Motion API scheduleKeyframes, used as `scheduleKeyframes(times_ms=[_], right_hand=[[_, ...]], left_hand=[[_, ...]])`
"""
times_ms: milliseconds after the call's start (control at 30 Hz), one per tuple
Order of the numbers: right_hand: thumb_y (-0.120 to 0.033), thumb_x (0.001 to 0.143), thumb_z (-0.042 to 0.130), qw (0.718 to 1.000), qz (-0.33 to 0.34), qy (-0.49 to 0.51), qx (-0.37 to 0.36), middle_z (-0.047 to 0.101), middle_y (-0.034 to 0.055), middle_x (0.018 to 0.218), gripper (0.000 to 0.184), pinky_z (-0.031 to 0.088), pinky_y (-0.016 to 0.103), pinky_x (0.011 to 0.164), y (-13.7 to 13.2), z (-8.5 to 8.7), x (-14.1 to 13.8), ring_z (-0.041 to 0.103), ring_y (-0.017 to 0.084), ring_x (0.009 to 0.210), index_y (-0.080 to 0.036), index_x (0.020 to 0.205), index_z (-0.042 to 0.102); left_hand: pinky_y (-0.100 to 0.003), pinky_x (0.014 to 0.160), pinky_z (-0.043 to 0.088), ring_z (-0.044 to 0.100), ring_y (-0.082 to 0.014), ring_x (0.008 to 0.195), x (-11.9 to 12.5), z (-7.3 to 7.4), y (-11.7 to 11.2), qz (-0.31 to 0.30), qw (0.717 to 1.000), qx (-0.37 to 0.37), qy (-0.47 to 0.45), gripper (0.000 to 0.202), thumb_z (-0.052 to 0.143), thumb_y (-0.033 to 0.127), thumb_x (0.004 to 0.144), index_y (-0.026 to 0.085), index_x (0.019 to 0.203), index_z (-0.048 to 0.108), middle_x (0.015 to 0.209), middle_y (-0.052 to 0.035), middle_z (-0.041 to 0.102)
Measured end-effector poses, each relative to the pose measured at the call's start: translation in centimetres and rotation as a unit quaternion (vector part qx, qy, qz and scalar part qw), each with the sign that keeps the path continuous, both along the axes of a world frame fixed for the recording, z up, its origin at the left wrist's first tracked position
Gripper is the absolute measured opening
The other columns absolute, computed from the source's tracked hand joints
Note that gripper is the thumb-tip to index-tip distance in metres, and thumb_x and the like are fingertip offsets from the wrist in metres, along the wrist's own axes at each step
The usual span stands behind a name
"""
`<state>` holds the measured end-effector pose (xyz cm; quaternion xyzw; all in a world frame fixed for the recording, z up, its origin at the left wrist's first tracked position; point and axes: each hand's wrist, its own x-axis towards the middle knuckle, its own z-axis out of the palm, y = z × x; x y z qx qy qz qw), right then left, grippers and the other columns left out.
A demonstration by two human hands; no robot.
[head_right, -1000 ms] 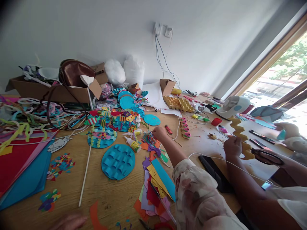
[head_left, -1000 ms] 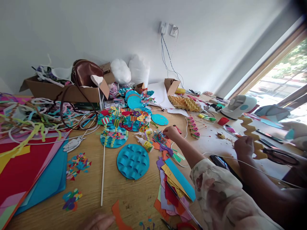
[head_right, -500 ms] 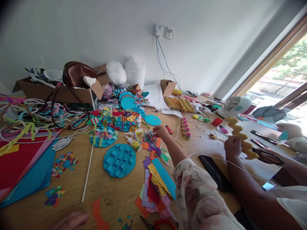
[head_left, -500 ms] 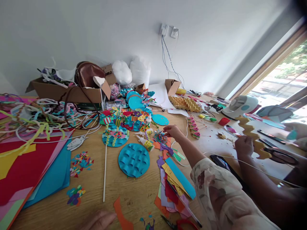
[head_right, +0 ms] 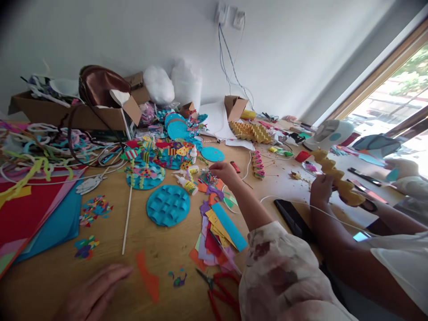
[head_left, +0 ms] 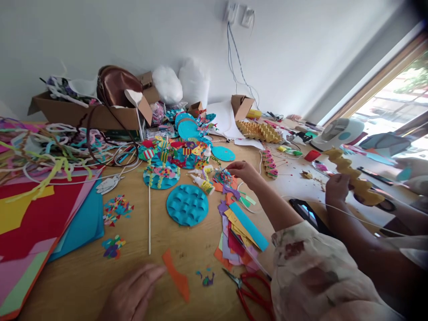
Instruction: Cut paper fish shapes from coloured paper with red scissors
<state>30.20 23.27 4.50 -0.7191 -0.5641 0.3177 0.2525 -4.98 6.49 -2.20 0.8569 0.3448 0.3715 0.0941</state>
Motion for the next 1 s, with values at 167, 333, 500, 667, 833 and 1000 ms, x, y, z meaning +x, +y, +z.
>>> scheduleKeyframes(times_ms=[167,333,500,667,833,1000], right_hand=[[-0.011,0.078,0.062,0.990,0.133,-0.032,-0.023,0.065,0.0002,0.069,0.010,0.049,0.026,0.068,-9.0,1.6,-5.5,0.062,0.015,0.068,-0.015,0.085,0.068],[-0.014,0.083,0.054,0.968,0.211,-0.136,0.013,0.069,0.0082,0.102,0.024,0.048,0.030,0.082,-18.2,0.8,-9.1,0.064,0.020,0.091,-0.017,0.101,0.069],[-0.015,0.085,0.050,0.964,0.206,-0.169,-0.022,0.054,0.0146,0.132,0.042,0.046,0.034,0.096,-23.7,-2.0,-10.5,0.054,0.023,0.117,-0.011,0.126,0.055],[0.000,0.075,0.045,0.932,0.258,-0.255,0.018,0.041,0.0200,0.140,0.059,0.043,0.038,0.100,-26.3,-6.0,-11.5,0.042,0.027,0.127,-0.003,0.134,0.044],[-0.002,0.081,0.040,0.914,0.229,-0.325,0.081,0.046,0.0189,0.137,0.052,0.043,0.045,0.099,-26.5,-8.7,-12.2,0.044,0.029,0.126,-0.006,0.132,0.047],[-0.006,0.086,0.040,0.914,0.237,-0.310,0.114,0.048,0.0167,0.136,0.047,0.041,0.043,0.101,-24.7,-8.3,-12.3,0.045,0.025,0.125,-0.010,0.132,0.048]], left_hand=[[-0.014,0.071,0.055,0.071,-0.0119,0.075,0.3,1.2,-0.2,0.000,1.000,-0.018,-0.005,0.024,0.043,0.015,0.086,0.020,0.095,0.064,0.081,-0.0016,0.075],[-0.018,0.073,0.055,0.071,-0.0132,0.079,0.1,0.9,-0.6,0.005,1.000,-0.026,-0.007,0.027,0.043,0.011,0.084,0.020,0.096,0.064,0.084,-0.0023,0.075],[-0.019,0.072,0.055,0.070,-0.0128,0.079,0.0,0.4,-1.0,-0.004,0.999,-0.035,-0.028,0.027,0.042,0.008,0.084,0.019,0.097,0.064,0.084,-0.0030,0.073],[-0.018,0.070,0.055,0.070,-0.0123,0.076,0.4,1.0,-1.1,-0.026,0.999,-0.014,-0.027,0.027,0.043,0.004,0.082,0.017,0.095,0.063,0.081,-0.0035,0.074],[-0.017,0.070,0.055,0.070,-0.0124,0.076,0.4,1.2,-1.1,-0.031,0.999,-0.003,-0.029,0.027,0.044,0.003,0.081,0.017,0.094,0.063,0.081,-0.0036,0.074],[-0.017,0.071,0.054,0.069,-0.0119,0.077,0.3,0.7,-1.2,-0.030,0.999,-0.020,-0.040,0.027,0.044,0.003,0.082,0.018,0.095,0.063,0.082,-0.0035,0.073]])
